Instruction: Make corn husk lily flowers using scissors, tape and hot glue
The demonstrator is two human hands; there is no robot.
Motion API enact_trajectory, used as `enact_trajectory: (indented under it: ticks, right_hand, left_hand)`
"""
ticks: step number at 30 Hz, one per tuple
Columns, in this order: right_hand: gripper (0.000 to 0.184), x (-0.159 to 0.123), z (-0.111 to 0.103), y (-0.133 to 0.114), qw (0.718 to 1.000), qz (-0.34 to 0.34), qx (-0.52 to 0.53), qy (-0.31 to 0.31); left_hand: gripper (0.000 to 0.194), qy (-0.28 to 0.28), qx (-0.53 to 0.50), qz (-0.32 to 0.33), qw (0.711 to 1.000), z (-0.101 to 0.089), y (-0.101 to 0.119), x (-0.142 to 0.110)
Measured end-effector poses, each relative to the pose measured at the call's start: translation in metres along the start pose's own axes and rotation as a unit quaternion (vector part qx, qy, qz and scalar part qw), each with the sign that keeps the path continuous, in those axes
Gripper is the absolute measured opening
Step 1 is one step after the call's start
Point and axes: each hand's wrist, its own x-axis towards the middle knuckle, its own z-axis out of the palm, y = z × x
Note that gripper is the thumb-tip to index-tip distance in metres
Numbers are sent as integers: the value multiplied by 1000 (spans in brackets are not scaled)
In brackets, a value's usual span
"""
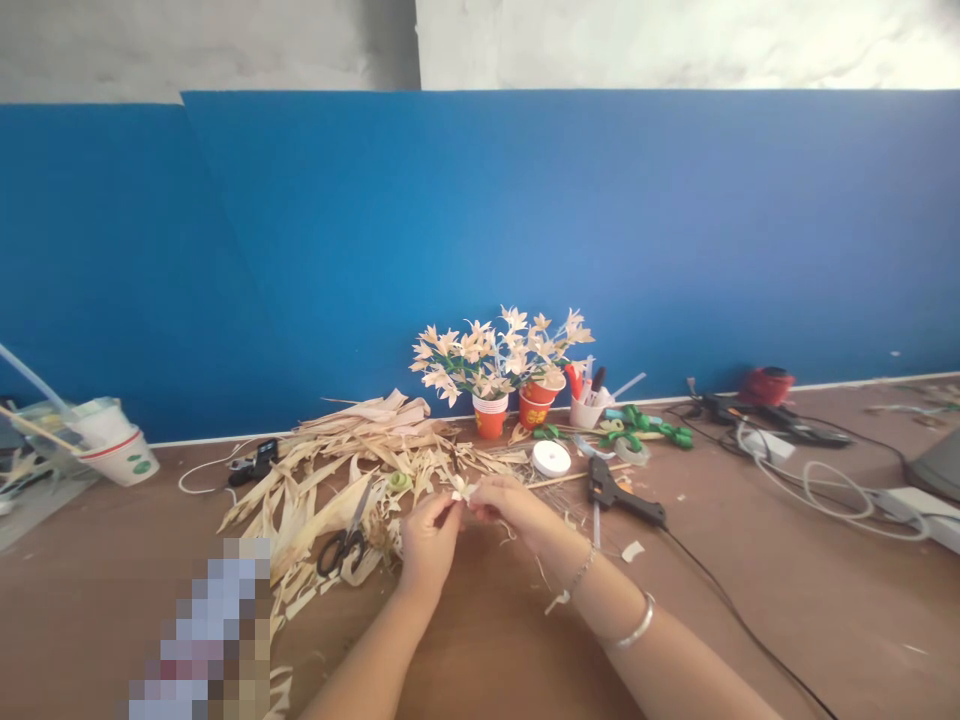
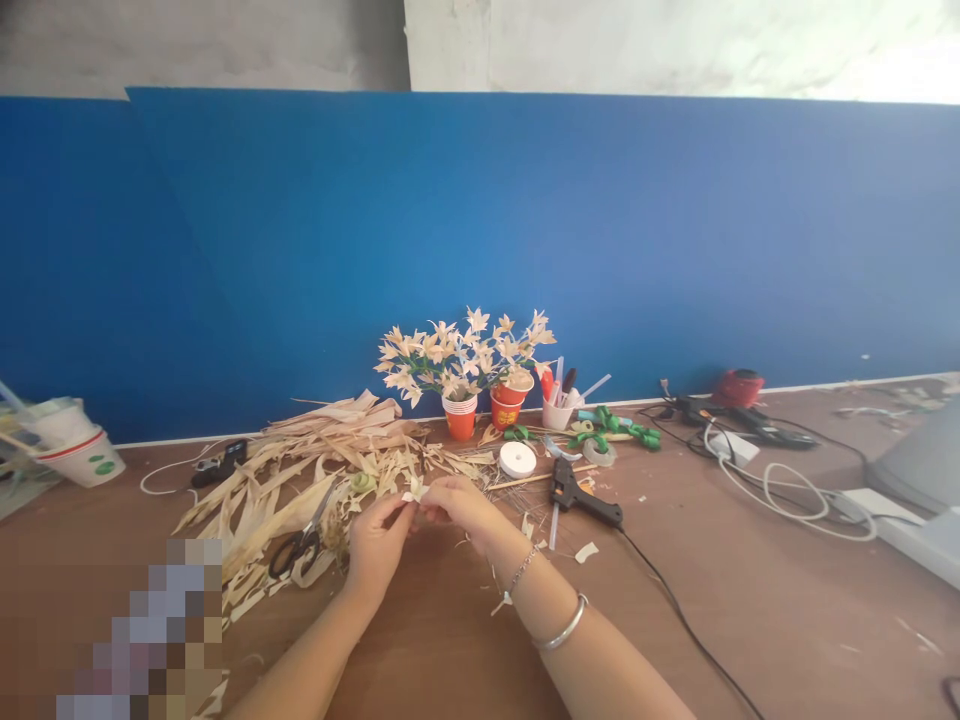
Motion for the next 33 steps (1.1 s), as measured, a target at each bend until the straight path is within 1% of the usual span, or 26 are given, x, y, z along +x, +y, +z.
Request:
enact_trajectory:
  ticks: [2, 4, 6, 7, 8, 10, 13, 15, 17, 20, 23, 25, 27, 33]
  right_hand:
    - [11, 1, 0, 0, 1000, 5, -11, -5]
    - [13, 0, 1, -1, 999, -8, -36, 5]
    - [12, -2, 4, -3, 993, -62, -89, 53]
    - [11, -4, 6, -5, 983, -103, -127, 88]
    - [8, -6, 9, -7, 966, -150, -172, 123]
    - [2, -12, 13, -9, 917, -238, -270, 172]
    - [4, -18, 19, -10, 839, -320, -390, 203]
    - [6, -21, 21, -8, 799, -350, -440, 213]
    - [7, -21, 22, -6, 768, -375, -476, 208]
    - [6, -21, 21, -3, 726, -403, -523, 194]
    - [7, -21, 20, -1, 692, -418, -558, 186]
    - [9, -21, 20, 0, 677, -422, -575, 184]
    - [10, -21, 20, 0, 669, -422, -584, 181]
    - [11, -22, 21, 1, 676, -423, -580, 166]
  left_hand:
    - [15, 6, 3, 0, 1000, -1, 2, 0]
    - [15, 15, 8, -8, 1000, -1, 3, 1]
    - [15, 28, 15, -19, 999, -2, 4, 2]
    - [15, 32, 19, -24, 999, -3, 4, 2]
    - [16, 36, 21, -27, 999, -3, 4, 3]
    - [17, 35, 29, -23, 999, -4, 5, 3]
    - [17, 34, 38, -1, 999, -4, 7, 3]
    - [16, 35, 42, 11, 998, -3, 9, 3]
    - [17, 35, 45, 16, 998, -3, 11, 4]
    - [17, 34, 41, 7, 999, -3, 12, 5]
    - [16, 33, 30, -10, 999, -3, 12, 5]
    - [17, 30, 23, -17, 999, -2, 13, 5]
    - [18, 26, 19, -18, 999, -3, 13, 4]
    - [18, 14, 23, -14, 1000, -4, 16, 4]
